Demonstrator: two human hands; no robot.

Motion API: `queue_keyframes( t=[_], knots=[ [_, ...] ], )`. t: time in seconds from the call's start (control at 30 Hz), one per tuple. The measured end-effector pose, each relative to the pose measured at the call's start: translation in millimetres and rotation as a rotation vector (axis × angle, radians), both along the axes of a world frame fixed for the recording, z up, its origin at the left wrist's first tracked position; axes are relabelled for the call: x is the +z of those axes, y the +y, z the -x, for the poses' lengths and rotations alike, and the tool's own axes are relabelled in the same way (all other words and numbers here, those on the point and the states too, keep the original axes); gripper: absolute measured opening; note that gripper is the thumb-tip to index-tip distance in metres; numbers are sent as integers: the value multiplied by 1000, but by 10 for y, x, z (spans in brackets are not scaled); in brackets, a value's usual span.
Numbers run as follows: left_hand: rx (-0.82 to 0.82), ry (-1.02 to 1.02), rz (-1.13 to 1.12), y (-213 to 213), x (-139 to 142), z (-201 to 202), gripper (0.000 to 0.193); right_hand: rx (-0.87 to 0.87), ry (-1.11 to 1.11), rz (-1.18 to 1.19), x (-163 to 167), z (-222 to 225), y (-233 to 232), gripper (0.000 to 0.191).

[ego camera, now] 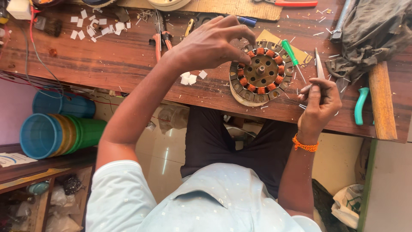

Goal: The person works on an electric motor armature with copper windings at a workbench. They hold the armature, rotate it, use a screwdriver on its slots, and press and fit components around the windings by hand.

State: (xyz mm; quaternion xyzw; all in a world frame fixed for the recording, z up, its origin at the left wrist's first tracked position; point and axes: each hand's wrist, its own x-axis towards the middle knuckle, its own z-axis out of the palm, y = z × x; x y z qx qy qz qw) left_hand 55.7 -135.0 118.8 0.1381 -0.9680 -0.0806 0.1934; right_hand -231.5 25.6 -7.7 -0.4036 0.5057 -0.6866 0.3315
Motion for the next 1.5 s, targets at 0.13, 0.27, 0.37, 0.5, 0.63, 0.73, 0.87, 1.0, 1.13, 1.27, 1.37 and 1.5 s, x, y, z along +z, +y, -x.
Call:
queue_keyframes(
  t=[0.13,0.27,0.37,0.5,0.63,0.73,0.87,1.0,1.13,1.27,1.37,1.5],
  knots=[
    [-38,-54,167,2,126,80,22,42,14,-24,16,5,6,7],
    [-95,-170,191,40,224,115,11,54,25,-35,23,17,6,8],
    [-138,-218,253,23,231,134,17,68,16,-36,20,25,10,8],
    [-125,-222,288,-20,187,68,19,65,1,-57,17,26,2,8],
    [-57,-241,74,-69,118,-24,42,71,34,-66,26,16,-27,9],
    [-150,-131,72,-141,68,10,31,87,75,-78,37,6,-76,9],
    [-216,-93,73,-220,128,80,20,62,71,-104,43,-10,-104,9],
    [-293,-185,144,-266,273,209,11,33,63,-128,25,-11,-118,9],
    [-321,-358,328,-272,348,338,11,37,55,-122,9,-4,-122,9],
    [-353,-337,392,-267,304,371,12,21,69,-136,11,1,-138,9],
    [-359,-305,502,-262,230,316,11,15,69,-129,-4,-10,-145,9],
    [-273,-215,583,-237,168,175,14,10,68,-113,-45,16,-142,13]
  ],
)
